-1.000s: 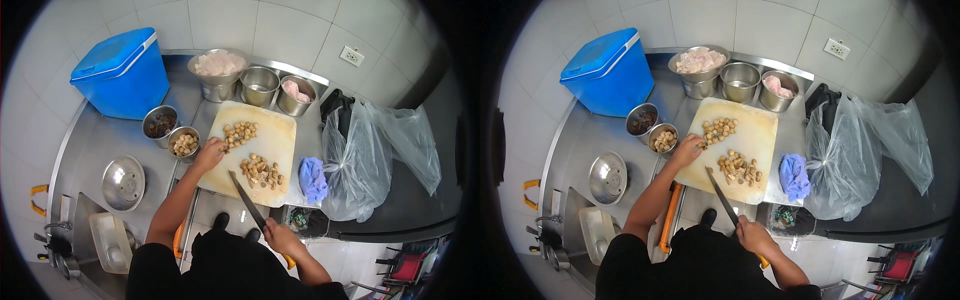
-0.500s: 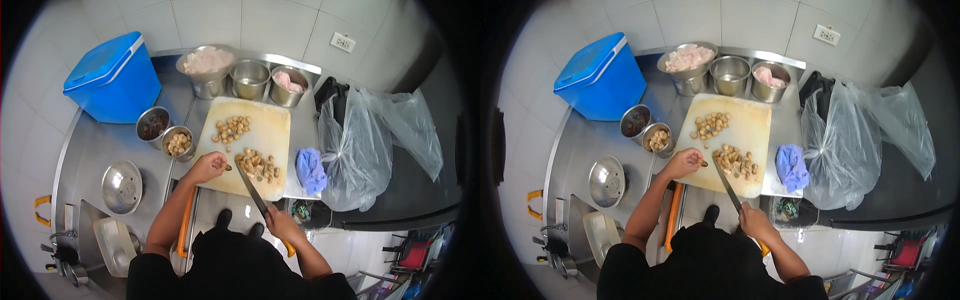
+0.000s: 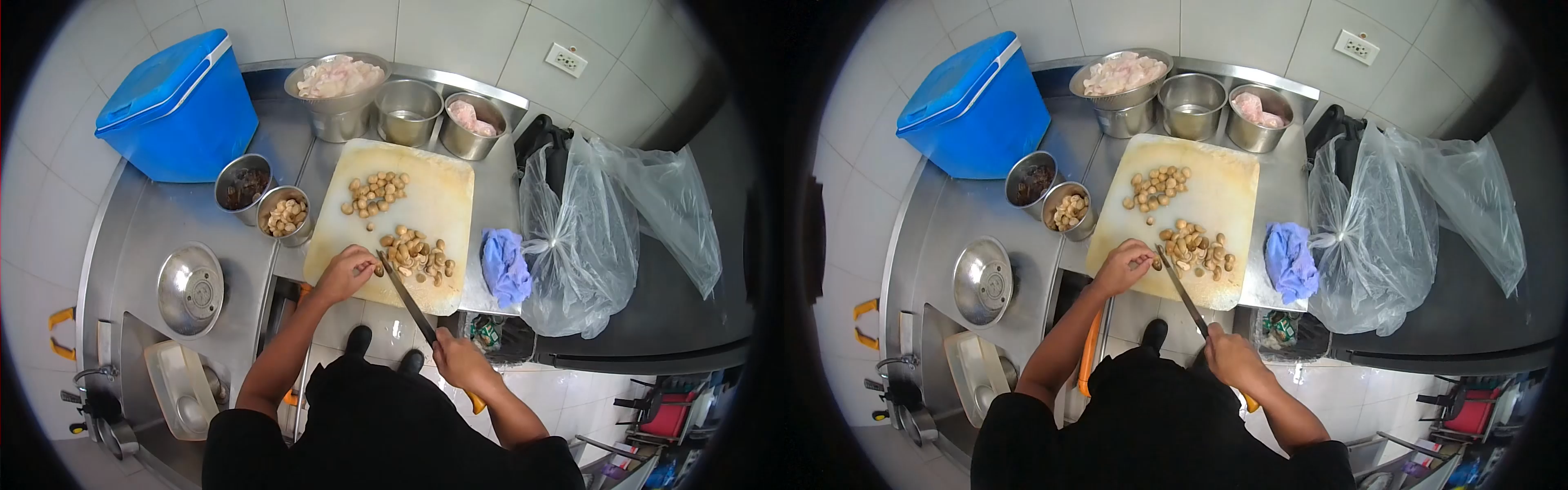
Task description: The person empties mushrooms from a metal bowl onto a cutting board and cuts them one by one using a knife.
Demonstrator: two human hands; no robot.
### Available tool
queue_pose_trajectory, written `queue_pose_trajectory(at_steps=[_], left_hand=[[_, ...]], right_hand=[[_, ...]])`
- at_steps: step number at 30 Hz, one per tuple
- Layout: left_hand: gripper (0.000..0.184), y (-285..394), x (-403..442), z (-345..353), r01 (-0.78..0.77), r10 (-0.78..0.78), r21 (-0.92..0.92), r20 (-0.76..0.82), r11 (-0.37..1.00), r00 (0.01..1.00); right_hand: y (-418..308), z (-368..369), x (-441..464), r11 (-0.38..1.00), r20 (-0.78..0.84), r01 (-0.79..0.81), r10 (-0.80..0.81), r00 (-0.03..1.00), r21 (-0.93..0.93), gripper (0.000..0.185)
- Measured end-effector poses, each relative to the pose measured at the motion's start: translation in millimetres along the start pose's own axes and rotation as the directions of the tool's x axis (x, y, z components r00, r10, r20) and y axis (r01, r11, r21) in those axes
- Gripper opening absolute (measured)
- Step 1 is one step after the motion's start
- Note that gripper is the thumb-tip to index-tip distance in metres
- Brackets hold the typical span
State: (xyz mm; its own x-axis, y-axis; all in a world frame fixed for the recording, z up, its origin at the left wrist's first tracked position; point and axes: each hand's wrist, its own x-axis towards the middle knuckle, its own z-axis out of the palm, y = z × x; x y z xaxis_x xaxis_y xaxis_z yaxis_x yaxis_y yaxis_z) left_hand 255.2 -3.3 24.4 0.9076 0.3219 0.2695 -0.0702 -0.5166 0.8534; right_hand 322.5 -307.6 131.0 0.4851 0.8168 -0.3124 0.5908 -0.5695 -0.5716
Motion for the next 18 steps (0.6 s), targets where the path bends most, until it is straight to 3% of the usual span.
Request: queue_pose_trajectory(at_steps=[11,13,18], left_hand=[[0.012,3,4,3,0.018,-0.019,0.013,0.028,1.0,0.999],[0.013,3,4,3,0.02,-0.02,0.002,0.019,1.0,1.0],[0.013,5,5,3,0.018,-0.018,-0.008,0.022,1.0,1.0]], right_hand=[[-17,-4,-12,1.0,-0.013,0.001,-0.001,1.0,0.007,0.016],[-22,-6,-9,1.0,0.063,-0.019,0.02,0.998,-0.01,0.019],[-27,-1,3,0.999,0.07,-0.023,0.025,0.997,-0.035,0.02]])
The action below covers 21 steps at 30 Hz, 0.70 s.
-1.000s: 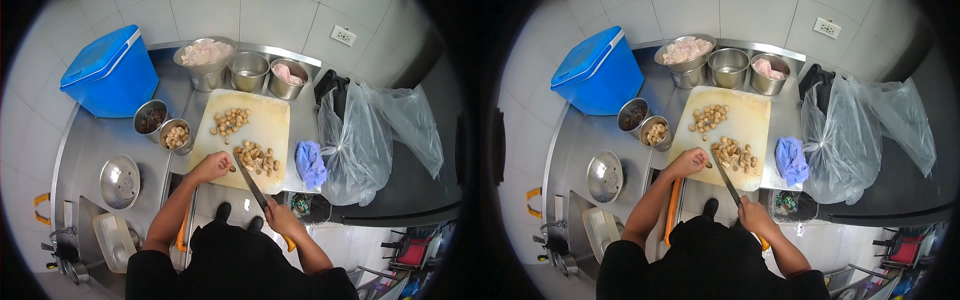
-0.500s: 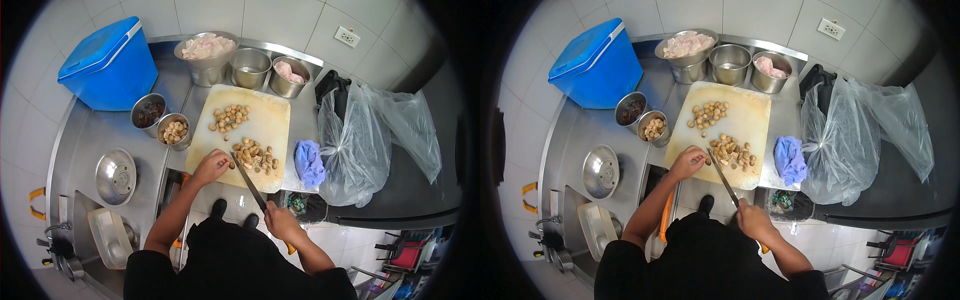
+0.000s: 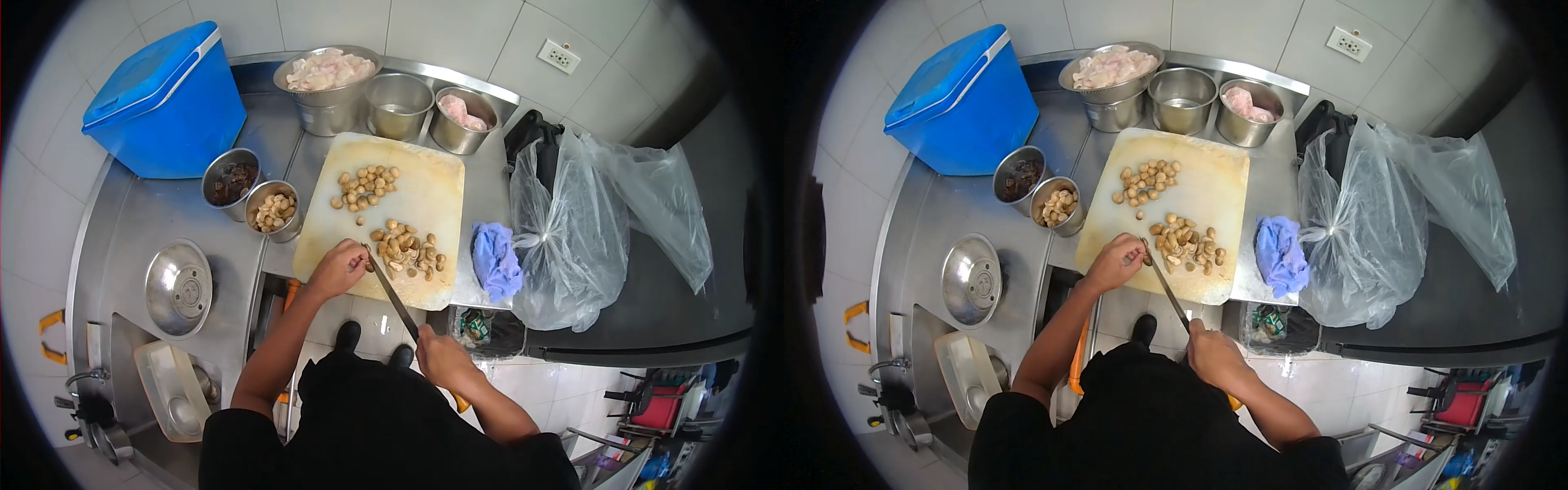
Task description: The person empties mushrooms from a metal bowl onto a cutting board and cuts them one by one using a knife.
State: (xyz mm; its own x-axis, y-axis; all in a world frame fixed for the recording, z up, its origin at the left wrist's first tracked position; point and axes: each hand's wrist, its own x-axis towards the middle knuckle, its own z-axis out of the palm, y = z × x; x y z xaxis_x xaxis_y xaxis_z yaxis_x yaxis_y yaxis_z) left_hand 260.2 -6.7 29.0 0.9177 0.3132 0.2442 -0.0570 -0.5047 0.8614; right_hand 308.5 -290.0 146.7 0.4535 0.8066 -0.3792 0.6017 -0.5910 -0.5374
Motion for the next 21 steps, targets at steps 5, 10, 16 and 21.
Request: queue_pose_trajectory(at_steps=[5,10,16,21], left_hand=[[0.012,0,-1,-3,-0.022,0.022,0.044,0.001,0.999,1.0],[0.01,-2,-2,-1,-0.063,0.064,0.027,-0.029,0.998,0.998],[0.014,-9,-4,-2,-0.01,0.01,0.019,-0.027,1.0,1.0],[0.02,-9,11,-17,0.143,-0.141,0.014,-0.091,0.99,0.986]], right_hand=[[-2,5,13,1.0,-0.002,-0.001,0.001,1.0,-0.001,0.019],[3,4,1,0.995,0.085,-0.072,0.077,0.993,-0.065,0.018],[15,-4,-13,0.998,0.101,-0.065,0.063,0.993,0.017,0.017],[31,-4,-22,0.982,0.025,-0.108,0.105,0.994,0.157,0.02]])
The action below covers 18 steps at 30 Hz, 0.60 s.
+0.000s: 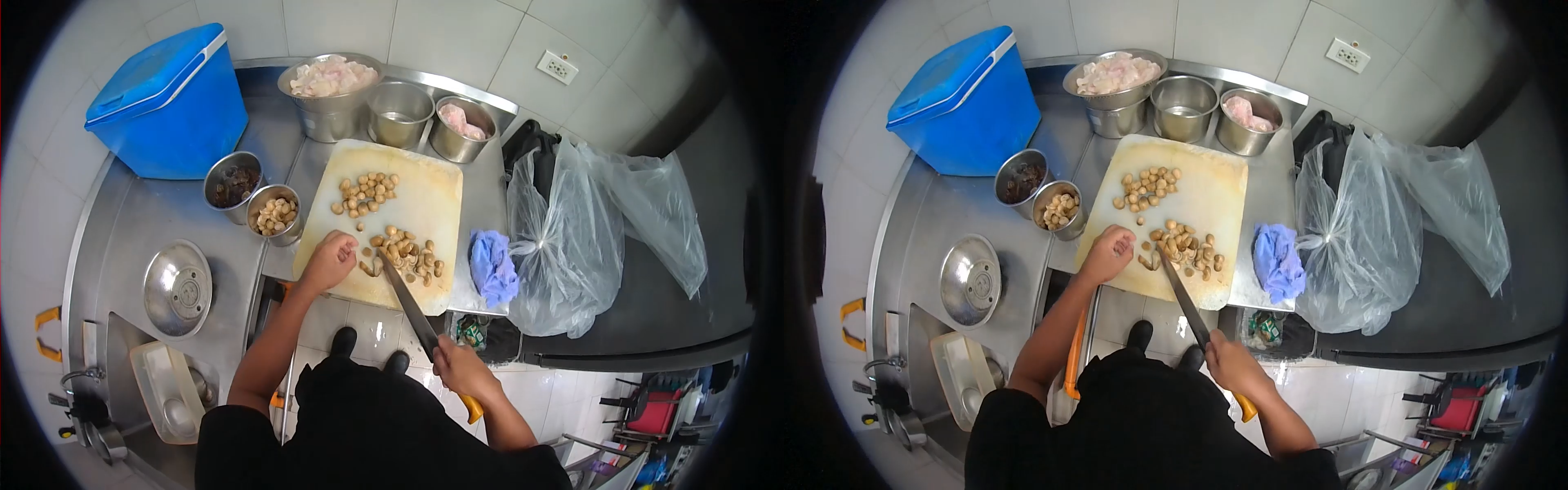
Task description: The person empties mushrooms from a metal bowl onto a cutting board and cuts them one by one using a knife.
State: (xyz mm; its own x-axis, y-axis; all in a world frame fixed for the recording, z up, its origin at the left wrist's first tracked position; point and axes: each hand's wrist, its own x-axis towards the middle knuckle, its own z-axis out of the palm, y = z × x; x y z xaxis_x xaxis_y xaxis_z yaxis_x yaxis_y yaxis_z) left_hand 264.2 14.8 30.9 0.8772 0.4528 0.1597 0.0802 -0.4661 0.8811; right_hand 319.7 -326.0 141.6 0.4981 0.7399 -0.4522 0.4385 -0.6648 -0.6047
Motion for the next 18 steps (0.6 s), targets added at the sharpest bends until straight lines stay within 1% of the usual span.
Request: queue_pose_trajectory(at_steps=[1,2,3,4,6,7,8,10,11,12,13,14,15,16,17,18], left_hand=[[0.02,4,9,-4,-0.004,0.004,0.003,-0.013,1.0,1.0],[0.022,9,19,-8,-0.073,0.074,0.082,-0.012,0.994,0.997],[0.023,15,28,-12,-0.139,0.142,0.161,-0.012,0.977,0.99],[0.023,11,36,-11,-0.137,0.145,0.167,-0.038,0.976,0.989],[0.025,-7,54,-3,-0.314,0.314,0.321,0.052,0.894,0.948],[0.022,-12,61,1,-0.288,0.277,0.312,0.08,0.905,0.958],[0.022,-19,65,2,-0.289,0.282,0.319,0.07,0.903,0.957],[0.017,-18,73,4,-0.197,0.121,0.389,0.211,0.9,0.97],[0.014,-20,71,5,-0.245,0.214,0.363,0.123,0.899,0.969],[0.014,-12,67,1,-0.254,0.223,0.361,0.127,0.897,0.967],[0.014,0,60,-8,-0.138,0.117,0.277,0.092,0.951,0.989],[0.014,9,53,-13,-0.015,0.002,0.189,0.069,0.982,0.998],[0.014,6,42,-12,-0.016,0.0,0.191,0.08,0.981,0.997],[0.014,2,27,-9,0.04,-0.041,0.027,0.072,0.999,0.997],[0.014,-1,16,-7,0.095,-0.086,-0.138,0.069,0.986,0.994],[0.014,-2,8,-5,0.104,-0.095,-0.134,0.076,0.985,0.993]], right_hand=[[1,0,0,1.0,-0.028,0.009,-0.008,1.0,0.027,0.02],[-2,-1,-1,1.0,-0.027,0.023,-0.023,0.999,0.017,0.02],[-11,-5,-3,0.997,0.016,-0.018,0.017,1.0,0.078,0.019],[-16,-7,-3,0.989,0.062,-0.061,0.053,0.997,0.133,0.019],[-9,3,3,0.994,0.109,-0.019,0.007,0.994,0.108,0.019],[-10,7,5,0.997,0.112,0.0,-0.008,0.994,0.077,0.019],[-11,12,7,0.999,0.114,0.013,-0.019,0.993,0.05,0.02],[-10,18,11,0.998,0.102,0.024,-0.03,0.994,0.066,0.02],[-11,18,12,0.998,0.097,0.005,-0.012,0.995,0.069,0.021],[-11,18,12,0.997,0.093,-0.016,0.009,0.996,0.074,0.021],[-11,17,12,0.998,0.047,-0.007,0.004,0.999,0.059,0.021],[-9,18,13,0.998,0.043,-0.012,0.009,0.999,0.067,0.021],[-6,18,14,0.997,0.006,-0.004,0.004,1.0,0.073,0.021],[-2,19,16,0.997,-0.029,0.005,-0.003,1.0,0.077,0.021],[1,20,18,0.996,-0.031,0.012,-0.009,0.999,0.088,0.02],[1,20,19,0.995,-0.024,0.007,-0.005,1.0,0.096,0.02]])
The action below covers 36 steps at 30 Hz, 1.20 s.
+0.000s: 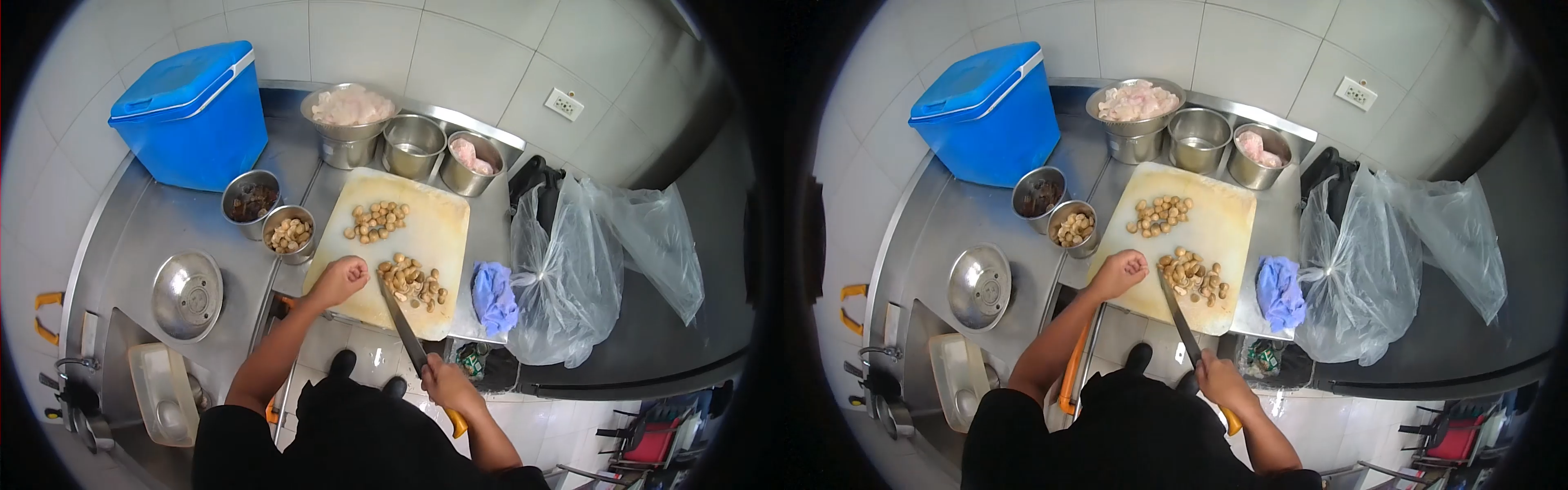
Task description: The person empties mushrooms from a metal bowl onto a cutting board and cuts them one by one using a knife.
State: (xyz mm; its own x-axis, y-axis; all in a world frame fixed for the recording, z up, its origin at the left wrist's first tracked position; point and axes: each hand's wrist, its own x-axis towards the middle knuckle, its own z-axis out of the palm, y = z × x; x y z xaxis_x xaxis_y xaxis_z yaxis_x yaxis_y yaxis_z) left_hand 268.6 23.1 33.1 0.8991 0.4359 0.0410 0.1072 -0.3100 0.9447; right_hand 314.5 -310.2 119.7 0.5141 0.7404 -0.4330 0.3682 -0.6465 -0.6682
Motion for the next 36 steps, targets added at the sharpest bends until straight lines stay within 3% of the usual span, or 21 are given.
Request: queue_pose_trajectory(at_steps=[2,3,10,15,18,22,36], left_hand=[[0.013,-4,-18,6,-0.235,0.24,0.133,-0.03,0.963,0.97],[0.011,-6,-21,6,-0.275,0.29,0.202,-0.049,0.94,0.956],[0.012,-10,-28,-8,-0.287,0.305,0.23,-0.046,0.93,0.951],[0.013,-13,-20,-10,-0.38,0.401,0.304,-0.007,0.874,0.916],[0.013,-8,-21,-12,-0.335,0.336,0.176,0.025,0.926,0.941],[0.012,-8,-21,-12,-0.327,0.327,0.198,0.03,0.924,0.944],[0.007,-5,-18,-9,-0.279,0.276,0.206,0.045,0.938,0.96]], right_hand=[[-6,-2,3,0.998,-0.026,0.053,-0.054,0.998,-0.046,0.02],[-12,-5,3,0.997,-0.028,0.049,-0.051,0.998,-0.067,0.019],[-22,-4,7,0.977,-0.035,0.086,-0.095,0.995,-0.193,0.019],[-16,1,7,0.958,-0.056,0.132,-0.151,0.987,-0.254,0.02],[-18,0,7,0.955,-0.042,0.139,-0.155,0.987,-0.261,0.02],[-35,-7,4,0.95,0.007,0.087,-0.088,0.996,-0.298,0.02],[-43,-3,8,0.941,0.053,0.11,-0.098,0.994,-0.319,0.02]])
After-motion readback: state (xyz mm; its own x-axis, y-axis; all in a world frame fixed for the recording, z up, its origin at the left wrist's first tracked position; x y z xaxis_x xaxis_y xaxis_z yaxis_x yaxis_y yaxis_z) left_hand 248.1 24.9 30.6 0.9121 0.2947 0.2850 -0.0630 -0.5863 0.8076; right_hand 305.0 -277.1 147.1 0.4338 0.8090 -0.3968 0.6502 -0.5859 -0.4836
